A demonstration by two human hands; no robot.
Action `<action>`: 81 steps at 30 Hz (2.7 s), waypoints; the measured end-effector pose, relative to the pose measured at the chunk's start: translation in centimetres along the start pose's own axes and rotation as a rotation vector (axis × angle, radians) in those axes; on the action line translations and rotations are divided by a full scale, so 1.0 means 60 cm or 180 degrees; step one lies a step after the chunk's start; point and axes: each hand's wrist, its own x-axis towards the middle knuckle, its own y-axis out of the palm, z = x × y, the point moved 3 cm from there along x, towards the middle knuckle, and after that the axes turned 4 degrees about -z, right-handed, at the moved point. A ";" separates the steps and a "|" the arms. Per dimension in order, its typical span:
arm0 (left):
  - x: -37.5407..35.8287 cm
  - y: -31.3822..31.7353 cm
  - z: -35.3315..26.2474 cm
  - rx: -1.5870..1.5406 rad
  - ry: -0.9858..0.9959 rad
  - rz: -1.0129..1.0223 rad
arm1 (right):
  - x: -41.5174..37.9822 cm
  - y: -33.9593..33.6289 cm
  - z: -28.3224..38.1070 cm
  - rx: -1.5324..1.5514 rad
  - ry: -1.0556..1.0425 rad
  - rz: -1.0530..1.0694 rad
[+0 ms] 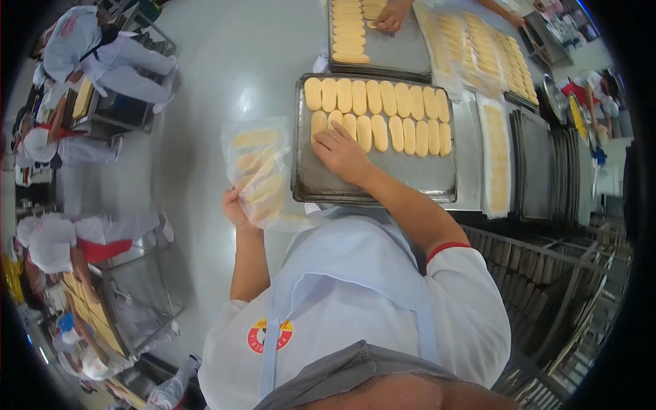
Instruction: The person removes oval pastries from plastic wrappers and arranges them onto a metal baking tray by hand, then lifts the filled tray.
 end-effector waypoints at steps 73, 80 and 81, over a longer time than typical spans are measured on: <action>0.085 0.426 0.242 0.0278 -0.1754 0.1248 | -0.161 -0.192 0.036 0.3980 0.3013 -0.1345; 0.062 0.507 0.399 -0.0166 -0.2676 0.1303 | -0.260 -0.312 0.025 0.3895 0.3686 -0.1239; 0.059 0.511 0.426 -0.0189 -0.2819 0.1331 | -0.272 -0.328 0.013 0.3867 0.3554 -0.1621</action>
